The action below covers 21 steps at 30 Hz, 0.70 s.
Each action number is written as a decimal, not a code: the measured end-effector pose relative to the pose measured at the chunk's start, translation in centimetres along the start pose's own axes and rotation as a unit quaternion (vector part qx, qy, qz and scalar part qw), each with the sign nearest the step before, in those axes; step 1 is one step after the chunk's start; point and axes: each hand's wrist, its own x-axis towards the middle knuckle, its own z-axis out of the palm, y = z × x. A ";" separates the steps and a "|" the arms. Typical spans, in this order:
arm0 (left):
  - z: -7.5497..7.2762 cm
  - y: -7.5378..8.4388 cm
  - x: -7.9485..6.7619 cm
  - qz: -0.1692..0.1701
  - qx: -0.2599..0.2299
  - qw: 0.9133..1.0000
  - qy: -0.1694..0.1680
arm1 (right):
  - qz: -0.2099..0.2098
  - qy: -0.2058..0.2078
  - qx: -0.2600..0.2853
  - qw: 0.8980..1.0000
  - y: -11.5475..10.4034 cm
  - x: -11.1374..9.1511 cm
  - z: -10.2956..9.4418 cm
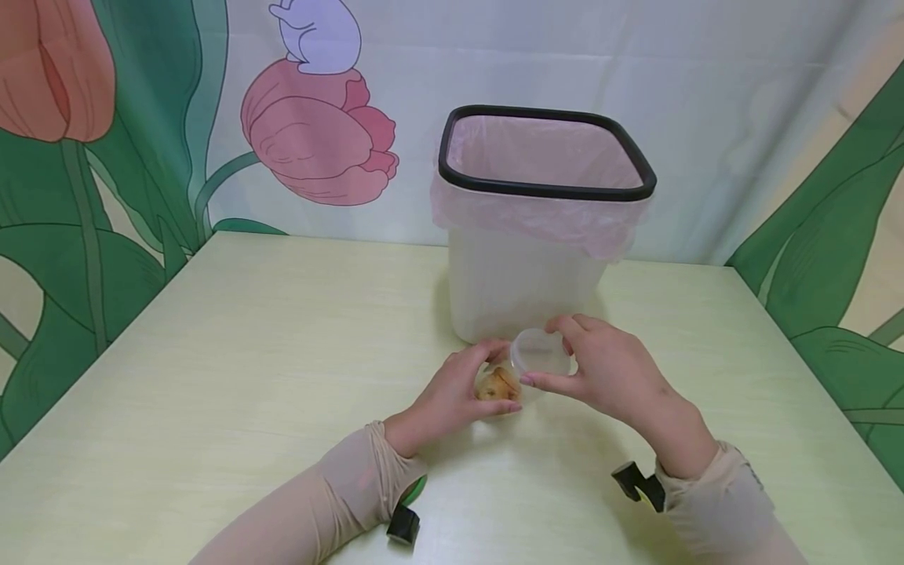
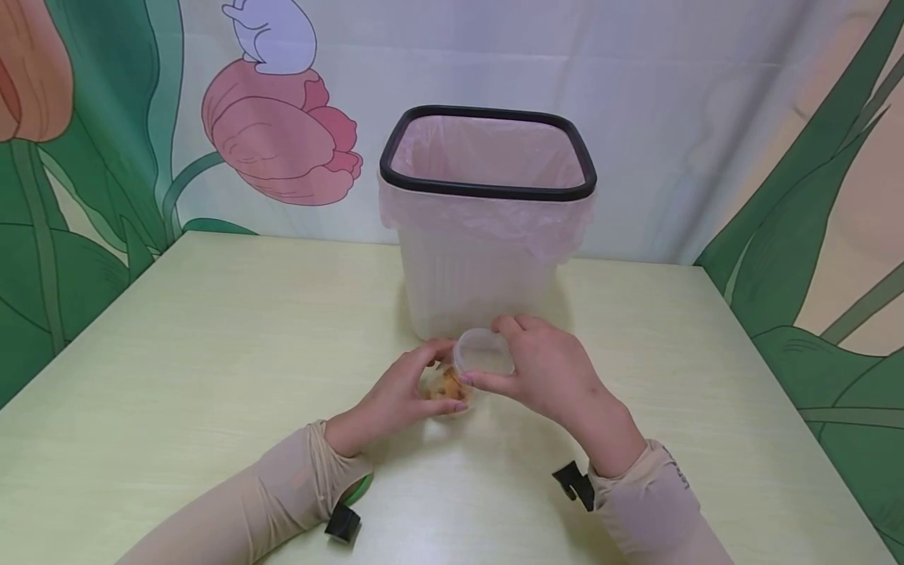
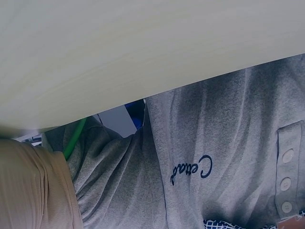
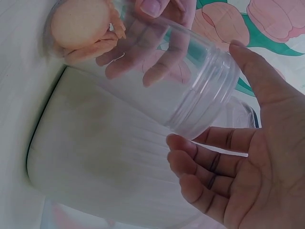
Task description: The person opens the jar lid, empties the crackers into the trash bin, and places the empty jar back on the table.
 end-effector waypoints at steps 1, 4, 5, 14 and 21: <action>0.0 0.0 0.0 0.001 -0.002 1.000 0.001 | -0.001 0.001 0.000 1.000 0.0 0.0 0.0; 0.0 0.0 0.0 0.002 -0.006 1.000 0.002 | -0.005 0.004 0.001 1.000 0.0 0.0 0.0; 0.0 0.0 0.0 0.001 -0.007 1.000 0.002 | -0.006 0.004 0.001 1.000 0.0 0.0 0.0; -0.1 0.1 0.0 -0.002 -0.003 1.000 -0.001 | -0.016 0.007 0.004 1.000 0.1 0.1 0.1; -0.1 0.1 -0.1 -0.003 -0.002 1.000 0.000 | -0.030 0.009 0.007 0.999 0.3 0.1 0.1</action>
